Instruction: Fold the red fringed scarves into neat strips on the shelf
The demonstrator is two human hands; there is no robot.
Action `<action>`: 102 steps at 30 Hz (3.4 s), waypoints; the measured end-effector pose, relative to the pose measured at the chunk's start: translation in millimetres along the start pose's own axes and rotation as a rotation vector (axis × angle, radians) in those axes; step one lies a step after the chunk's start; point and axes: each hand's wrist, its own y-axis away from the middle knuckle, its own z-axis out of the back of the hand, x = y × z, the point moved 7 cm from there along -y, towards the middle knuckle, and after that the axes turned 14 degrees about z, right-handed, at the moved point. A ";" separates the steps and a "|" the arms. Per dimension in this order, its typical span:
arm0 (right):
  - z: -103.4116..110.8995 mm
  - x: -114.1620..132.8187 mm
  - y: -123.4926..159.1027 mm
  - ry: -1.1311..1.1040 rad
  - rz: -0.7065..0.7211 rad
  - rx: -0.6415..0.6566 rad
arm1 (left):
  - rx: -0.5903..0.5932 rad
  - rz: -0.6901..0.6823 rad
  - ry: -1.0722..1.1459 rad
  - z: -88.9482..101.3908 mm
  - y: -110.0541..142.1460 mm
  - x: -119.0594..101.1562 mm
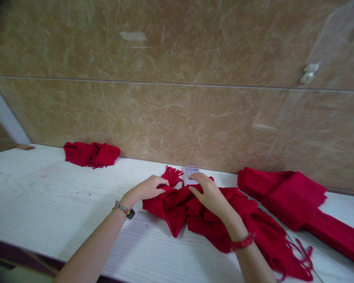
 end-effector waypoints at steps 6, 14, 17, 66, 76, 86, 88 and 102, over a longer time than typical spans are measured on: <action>-48.2 32.1 -6.0 -0.233 -0.069 0.103 | -0.050 -0.057 -0.011 -3.6 -0.3 -16.3; -38.1 17.2 -3.9 -0.314 -0.167 0.100 | -0.158 0.050 -0.256 2.1 -2.8 9.3; -34.0 16.2 -4.4 -0.411 -0.188 0.129 | -0.142 0.104 -0.326 0.6 -3.2 24.8; -63.3 38.0 -0.8 0.066 0.077 0.176 | -0.335 0.168 -0.135 51.2 38.0 73.5; -49.2 18.0 10.6 0.081 -0.083 0.563 | -0.416 -0.049 -0.214 0.9 2.4 24.1; -48.7 -6.7 -14.1 0.105 -0.212 0.326 | -0.644 0.233 0.014 46.1 15.4 110.4; -64.0 -0.9 -31.8 0.060 -0.145 0.294 | -0.603 0.110 0.089 45.7 14.8 99.6; -55.3 -24.9 -79.1 -0.232 -0.423 -0.114 | -0.780 0.351 0.099 55.3 26.2 96.1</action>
